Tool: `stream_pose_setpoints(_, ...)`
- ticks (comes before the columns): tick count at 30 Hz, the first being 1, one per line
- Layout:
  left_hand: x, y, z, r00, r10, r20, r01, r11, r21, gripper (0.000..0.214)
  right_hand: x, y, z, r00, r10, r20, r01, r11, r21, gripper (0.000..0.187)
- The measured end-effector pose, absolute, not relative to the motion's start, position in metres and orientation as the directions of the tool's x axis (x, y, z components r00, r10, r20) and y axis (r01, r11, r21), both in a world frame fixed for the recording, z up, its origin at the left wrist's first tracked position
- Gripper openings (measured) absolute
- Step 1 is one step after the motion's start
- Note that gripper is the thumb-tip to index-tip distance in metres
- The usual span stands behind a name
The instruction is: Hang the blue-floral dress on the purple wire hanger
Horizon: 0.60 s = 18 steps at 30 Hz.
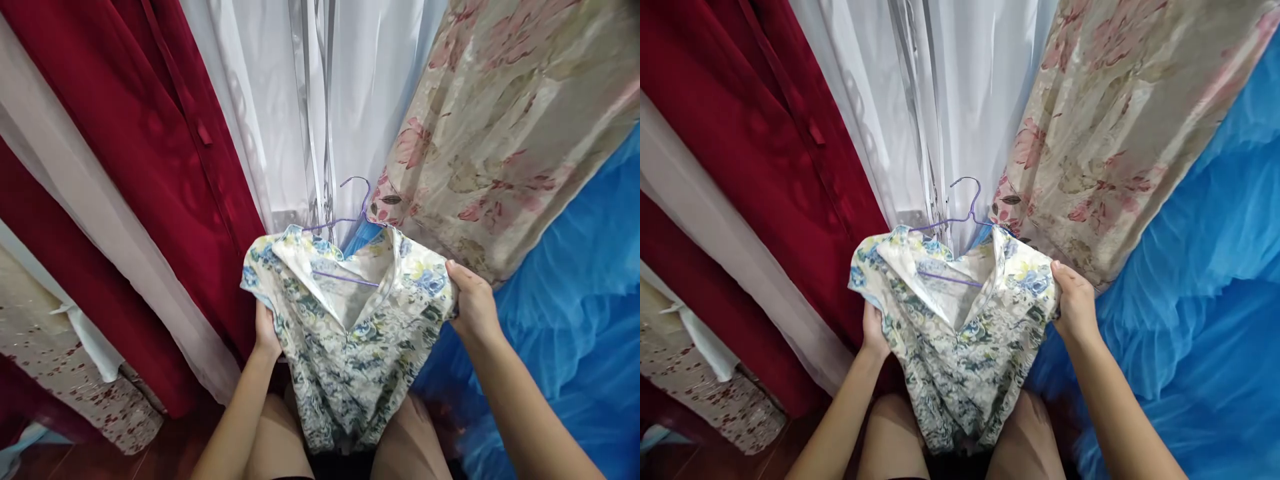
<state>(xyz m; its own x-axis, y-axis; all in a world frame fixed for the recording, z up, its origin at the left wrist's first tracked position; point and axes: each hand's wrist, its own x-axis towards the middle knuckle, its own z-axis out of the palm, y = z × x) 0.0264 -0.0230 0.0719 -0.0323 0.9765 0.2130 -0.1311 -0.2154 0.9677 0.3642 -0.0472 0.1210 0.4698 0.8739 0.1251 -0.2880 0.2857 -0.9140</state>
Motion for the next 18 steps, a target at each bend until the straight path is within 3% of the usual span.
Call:
stream_pose_setpoints(3,0.019,-0.037,0.03,-0.188,0.978,0.088,-0.266,-0.137,0.954,0.078,0.347,-0.035,0.132,0.405,0.905,0.13,-0.295,0.264,-0.918,0.021)
stream_pose_setpoints(8,0.021,-0.062,-0.015,-0.225,0.968,0.11,-0.103,-0.136,0.985,0.059,0.348,-0.034,0.133,0.264,0.961,0.086,-0.257,0.156,-0.954,0.02)
stream_pose_setpoints(10,0.027,-0.071,-0.024,-0.221,0.972,0.081,-0.069,-0.098,0.993,0.06,0.355,-0.039,0.124,0.215,0.975,0.065,-0.188,0.106,-0.976,0.023)
stream_pose_setpoints(12,0.033,-0.079,-0.032,-0.228,0.972,0.062,-0.049,-0.075,0.996,0.061,0.356,-0.048,0.11,0.246,0.961,0.131,-0.058,0.149,-0.987,0.026)
stream_pose_setpoints(14,0.041,-0.086,-0.04,-0.228,0.972,0.057,-0.053,-0.07,0.996,0.061,0.346,-0.062,0.09,0.425,0.846,0.321,0.153,0.282,-0.947,0.028)
stream_pose_setpoints(16,0.047,-0.092,-0.045,-0.241,0.97,0.034,-0.067,-0.052,0.996,0.059,0.324,-0.081,0.064,0.622,0.601,0.502,0.359,0.351,-0.865,0.032)
stream_pose_setpoints(17,0.05,-0.095,-0.046,-0.252,0.967,0.022,-0.07,-0.041,0.997,0.058,0.31,-0.091,0.05,0.684,0.531,0.5,0.362,0.348,-0.865,0.029)
stream_pose_setpoints(18,0.052,-0.097,-0.047,-0.263,0.965,0.015,-0.07,-0.035,0.997,0.057,0.295,-0.1,0.035,0.717,0.535,0.446,0.295,0.347,-0.89,0.022)
